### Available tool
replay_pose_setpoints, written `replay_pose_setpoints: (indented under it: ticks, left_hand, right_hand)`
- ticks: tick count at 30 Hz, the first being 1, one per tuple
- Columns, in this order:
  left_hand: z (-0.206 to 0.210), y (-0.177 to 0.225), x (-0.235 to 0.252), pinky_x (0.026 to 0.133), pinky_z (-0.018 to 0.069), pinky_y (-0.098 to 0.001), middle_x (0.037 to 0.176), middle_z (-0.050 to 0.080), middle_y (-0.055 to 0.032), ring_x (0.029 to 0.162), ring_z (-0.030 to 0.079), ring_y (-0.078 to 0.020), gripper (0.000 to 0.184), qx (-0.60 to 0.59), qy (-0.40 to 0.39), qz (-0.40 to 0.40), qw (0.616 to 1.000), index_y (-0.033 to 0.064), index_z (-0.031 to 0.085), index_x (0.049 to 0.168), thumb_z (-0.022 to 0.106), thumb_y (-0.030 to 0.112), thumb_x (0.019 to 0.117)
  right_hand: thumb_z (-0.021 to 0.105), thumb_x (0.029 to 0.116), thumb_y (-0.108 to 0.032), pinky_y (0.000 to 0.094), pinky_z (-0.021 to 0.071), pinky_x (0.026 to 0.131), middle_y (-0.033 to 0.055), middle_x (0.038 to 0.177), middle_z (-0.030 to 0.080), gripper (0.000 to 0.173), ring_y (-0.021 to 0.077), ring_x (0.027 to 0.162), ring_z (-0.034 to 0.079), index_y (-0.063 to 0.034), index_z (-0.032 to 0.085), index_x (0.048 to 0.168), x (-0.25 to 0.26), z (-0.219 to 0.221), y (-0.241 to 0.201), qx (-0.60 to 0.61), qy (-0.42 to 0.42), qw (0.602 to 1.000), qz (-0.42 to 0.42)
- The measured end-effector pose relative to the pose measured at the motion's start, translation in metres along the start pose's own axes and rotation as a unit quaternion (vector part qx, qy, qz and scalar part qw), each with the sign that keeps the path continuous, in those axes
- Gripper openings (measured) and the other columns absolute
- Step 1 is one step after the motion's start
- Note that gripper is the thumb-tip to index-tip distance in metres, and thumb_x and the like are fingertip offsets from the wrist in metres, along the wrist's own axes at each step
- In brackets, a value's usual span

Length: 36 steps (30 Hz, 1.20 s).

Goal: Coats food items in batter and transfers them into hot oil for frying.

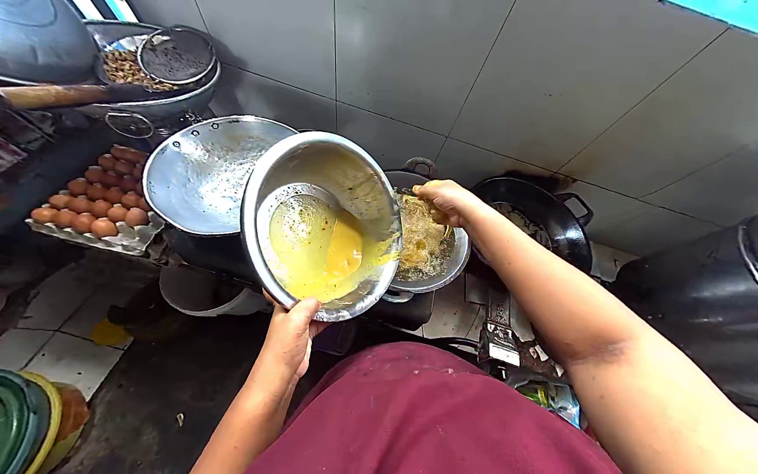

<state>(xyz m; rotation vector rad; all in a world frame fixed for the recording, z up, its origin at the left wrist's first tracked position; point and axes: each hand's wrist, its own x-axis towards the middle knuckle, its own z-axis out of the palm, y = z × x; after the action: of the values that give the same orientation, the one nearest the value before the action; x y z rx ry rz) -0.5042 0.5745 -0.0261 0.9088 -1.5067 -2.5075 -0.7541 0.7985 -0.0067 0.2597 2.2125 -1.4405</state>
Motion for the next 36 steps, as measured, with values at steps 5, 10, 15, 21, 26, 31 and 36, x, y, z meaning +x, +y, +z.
replay_pose_setpoints:
  ticks: [5,10,15,21,26,31,36]
  left_hand:
    - [-0.003,-0.001,-0.007,0.07,0.0653,-0.0392,0.109,0.068,-0.0145,0.088,0.075,-0.0236,0.048,-0.032,0.017,0.0,0.999,0.0027,0.037,0.137,0.041,-0.009,0.0908]
    - [-0.004,-0.002,-0.018,0.069,0.0653,-0.0376,0.106,0.069,-0.0128,0.085,0.075,-0.0214,0.045,-0.032,0.042,-0.002,0.999,0.0022,0.039,0.134,0.041,-0.008,0.0904]
    - [-0.009,-0.004,-0.025,0.069,0.0652,-0.037,0.109,0.069,-0.013,0.087,0.075,-0.0213,0.049,-0.03,0.058,-0.002,0.998,0.0026,0.037,0.137,0.041,-0.008,0.0894]
    - [-0.015,-0.005,-0.027,0.07,0.0654,-0.0372,0.109,0.069,-0.0126,0.087,0.075,-0.0211,0.05,-0.036,0.061,-0.002,0.997,0.0025,0.036,0.138,0.042,-0.008,0.0894]
    - [-0.013,-0.004,-0.025,0.07,0.0654,-0.0367,0.11,0.069,-0.013,0.088,0.075,-0.0211,0.054,-0.035,0.051,-0.005,0.998,0.0029,0.034,0.14,0.043,-0.01,0.0884]
    - [-0.006,-0.002,-0.021,0.069,0.0652,-0.0352,0.108,0.069,-0.013,0.086,0.075,-0.02,0.053,-0.016,0.037,-0.014,0.999,0.0023,0.034,0.14,0.045,-0.011,0.0889]
    - [0.002,-0.004,-0.014,0.075,0.0651,-0.0364,0.118,0.065,-0.015,0.094,0.074,-0.0215,0.074,0.0,0.005,-0.025,1.0,0.0071,0.019,0.154,0.049,-0.01,0.0886]
  right_hand:
    - [0.06,0.0848,0.01,0.0495,0.0523,0.074,0.0196,0.108,0.064,0.04,0.0291,0.087,0.061,-0.0034,0.065,0.122,0.037,-0.002,-0.001,-0.198,-0.002,0.976,-0.092]
    - [0.055,0.0865,0.013,0.0434,0.0565,0.088,0.0161,0.122,0.066,0.039,0.0241,0.103,0.066,-0.0002,0.066,0.122,0.043,0.009,-0.016,-0.156,-0.062,0.979,-0.115]
    - [0.062,0.093,0.0,0.0502,0.0554,0.097,0.0163,0.116,0.072,0.031,0.0283,0.105,0.071,-0.0043,0.071,0.123,0.058,0.028,-0.023,-0.321,-0.107,0.93,-0.144]
    - [0.065,0.0934,-0.015,0.0711,0.0497,0.09,0.0248,0.106,0.072,0.02,0.0455,0.108,0.067,-0.004,0.077,0.105,0.047,0.009,-0.021,-0.529,-0.012,0.83,-0.179]
    - [0.065,0.095,-0.018,0.0698,0.0487,0.095,0.0231,0.114,0.072,0.026,0.0438,0.112,0.066,-0.0079,0.077,0.115,0.059,-0.015,0.003,-0.539,-0.036,0.835,-0.106]
    - [0.063,0.0977,-0.019,0.0696,0.048,0.097,0.0207,0.112,0.073,0.024,0.0421,0.112,0.067,-0.0109,0.079,0.113,0.047,-0.025,0.01,-0.515,-0.042,0.849,-0.112]
    - [0.06,0.0988,-0.016,0.0579,0.054,0.09,0.0127,0.101,0.074,0.019,0.0286,0.098,0.07,-0.0068,0.076,0.104,-0.018,0.0,-0.026,-0.385,-0.033,0.873,-0.299]
